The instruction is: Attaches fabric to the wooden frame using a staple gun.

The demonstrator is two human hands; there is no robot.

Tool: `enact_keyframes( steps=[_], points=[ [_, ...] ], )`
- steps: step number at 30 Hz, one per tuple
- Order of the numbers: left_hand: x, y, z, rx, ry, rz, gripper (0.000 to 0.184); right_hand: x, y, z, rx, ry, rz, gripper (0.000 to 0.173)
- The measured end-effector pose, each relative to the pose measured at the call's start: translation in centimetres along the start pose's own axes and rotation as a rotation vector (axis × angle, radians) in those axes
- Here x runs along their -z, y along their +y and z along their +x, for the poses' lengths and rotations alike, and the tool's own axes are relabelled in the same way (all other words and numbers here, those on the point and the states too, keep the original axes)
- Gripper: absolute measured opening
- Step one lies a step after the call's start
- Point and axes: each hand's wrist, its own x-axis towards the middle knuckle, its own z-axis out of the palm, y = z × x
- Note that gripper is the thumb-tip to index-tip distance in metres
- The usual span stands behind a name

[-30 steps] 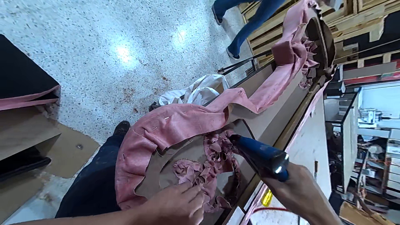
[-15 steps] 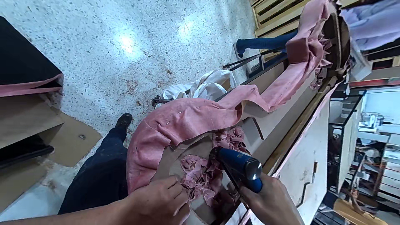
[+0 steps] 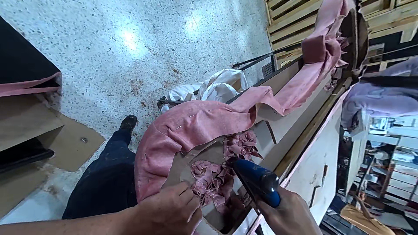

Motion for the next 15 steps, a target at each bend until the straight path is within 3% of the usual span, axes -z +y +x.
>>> enact_keyframes(
  steps=[4,9,15],
  points=[
    [-0.1,0.2,-0.1,0.011,0.016,0.024,0.019,0.8,2.0,-1.3,0.04,0.052,-0.058,0.027],
    [0.1,0.2,0.2,0.033,-0.019,-0.002,0.018,0.9,0.2,-1.2,0.259,0.094,-0.087,0.032],
    [-0.1,0.2,0.1,0.047,-0.023,-0.005,0.019,-0.9,-1.1,0.1,0.326,0.059,-0.11,0.038]
  ],
)
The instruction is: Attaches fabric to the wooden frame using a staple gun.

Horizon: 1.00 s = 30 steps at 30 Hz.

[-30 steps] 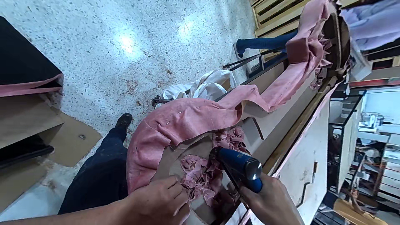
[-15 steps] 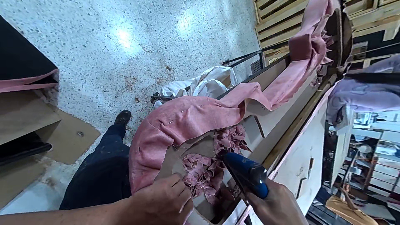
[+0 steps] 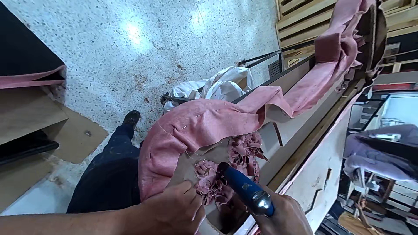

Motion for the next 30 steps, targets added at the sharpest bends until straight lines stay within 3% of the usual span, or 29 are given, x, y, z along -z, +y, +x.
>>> enact_keyframes(
  steps=[16,30],
  points=[
    [0.0,-0.1,0.0,0.016,-0.028,0.013,0.02,1.6,-0.3,0.6,0.122,0.06,-0.034,0.042],
    [-0.1,-0.1,0.1,0.016,-0.024,0.005,0.021,1.3,-2.5,2.6,0.204,0.007,-0.042,0.047]
  ],
)
